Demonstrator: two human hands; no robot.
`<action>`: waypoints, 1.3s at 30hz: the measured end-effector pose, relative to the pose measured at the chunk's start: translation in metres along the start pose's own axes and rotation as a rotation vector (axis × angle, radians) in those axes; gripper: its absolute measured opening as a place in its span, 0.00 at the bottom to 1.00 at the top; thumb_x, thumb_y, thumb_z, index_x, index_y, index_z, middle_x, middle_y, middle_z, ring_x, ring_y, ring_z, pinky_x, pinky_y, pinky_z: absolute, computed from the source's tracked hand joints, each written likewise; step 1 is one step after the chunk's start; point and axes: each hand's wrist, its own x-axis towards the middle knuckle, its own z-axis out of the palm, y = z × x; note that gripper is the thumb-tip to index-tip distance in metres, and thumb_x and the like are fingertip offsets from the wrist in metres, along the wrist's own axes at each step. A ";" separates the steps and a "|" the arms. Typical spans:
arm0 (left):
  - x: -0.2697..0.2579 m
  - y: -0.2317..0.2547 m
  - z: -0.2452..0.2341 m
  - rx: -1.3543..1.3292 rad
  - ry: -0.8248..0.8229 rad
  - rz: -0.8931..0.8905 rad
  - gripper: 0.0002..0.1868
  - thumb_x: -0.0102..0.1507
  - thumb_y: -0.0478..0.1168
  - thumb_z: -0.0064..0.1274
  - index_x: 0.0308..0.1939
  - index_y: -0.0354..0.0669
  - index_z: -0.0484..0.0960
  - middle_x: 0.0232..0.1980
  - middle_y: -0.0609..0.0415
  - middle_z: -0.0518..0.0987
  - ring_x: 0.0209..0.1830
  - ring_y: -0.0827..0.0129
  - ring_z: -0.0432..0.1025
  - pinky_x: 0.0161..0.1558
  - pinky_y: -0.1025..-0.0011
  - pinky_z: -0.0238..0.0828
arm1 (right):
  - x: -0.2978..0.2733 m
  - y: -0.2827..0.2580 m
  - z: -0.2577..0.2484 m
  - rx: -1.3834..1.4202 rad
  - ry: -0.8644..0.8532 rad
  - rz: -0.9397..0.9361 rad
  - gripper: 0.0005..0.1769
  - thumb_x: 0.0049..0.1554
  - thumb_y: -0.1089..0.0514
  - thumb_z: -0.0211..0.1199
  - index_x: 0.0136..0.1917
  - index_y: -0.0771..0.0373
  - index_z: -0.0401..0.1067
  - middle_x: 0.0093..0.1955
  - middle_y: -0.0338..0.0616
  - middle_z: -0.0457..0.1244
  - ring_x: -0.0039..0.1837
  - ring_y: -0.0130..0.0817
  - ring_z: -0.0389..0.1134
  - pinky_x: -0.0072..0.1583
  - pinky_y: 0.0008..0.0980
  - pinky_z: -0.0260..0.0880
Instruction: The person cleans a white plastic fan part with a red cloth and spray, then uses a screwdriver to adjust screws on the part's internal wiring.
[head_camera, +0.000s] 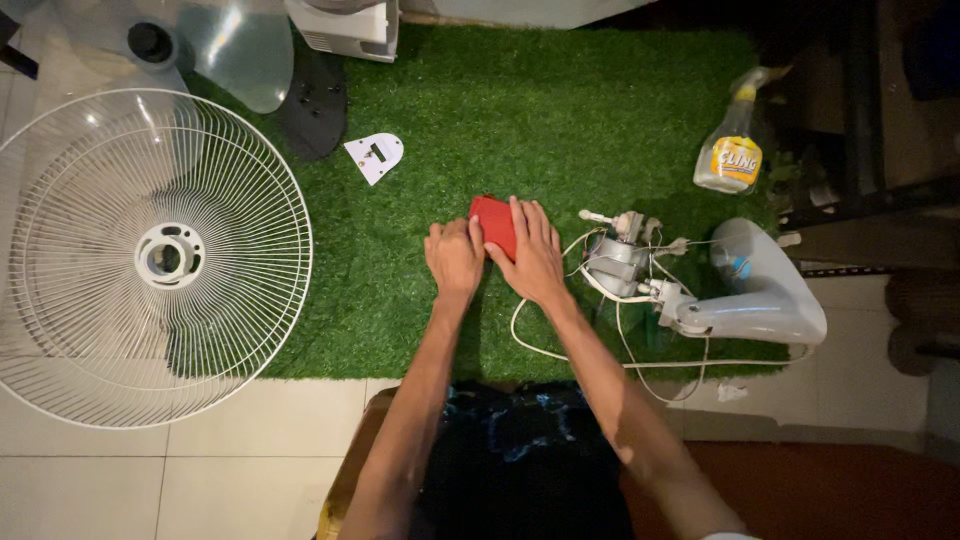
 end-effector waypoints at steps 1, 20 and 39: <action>-0.003 0.006 -0.009 -0.044 0.035 -0.009 0.14 0.77 0.53 0.45 0.58 0.53 0.78 0.59 0.54 0.82 0.59 0.60 0.70 0.61 0.62 0.65 | 0.001 -0.001 -0.005 0.005 -0.008 -0.013 0.51 0.60 0.37 0.64 0.83 0.62 0.45 0.80 0.58 0.48 0.82 0.56 0.46 0.76 0.56 0.48; -0.004 0.036 -0.052 -0.138 -0.164 0.409 0.30 0.75 0.52 0.23 0.81 0.54 0.52 0.85 0.64 0.47 0.86 0.64 0.35 0.78 0.38 0.21 | 0.024 0.029 -0.029 0.312 -0.378 0.039 0.50 0.62 0.45 0.59 0.84 0.63 0.35 0.84 0.59 0.37 0.83 0.54 0.39 0.77 0.53 0.45; -0.020 0.048 -0.045 0.235 0.064 0.446 0.33 0.72 0.50 0.34 0.81 0.50 0.52 0.85 0.62 0.46 0.85 0.64 0.38 0.76 0.35 0.25 | 0.096 0.337 -0.145 0.055 0.327 0.600 0.32 0.58 0.42 0.69 0.67 0.63 0.73 0.64 0.59 0.67 0.67 0.53 0.68 0.69 0.44 0.67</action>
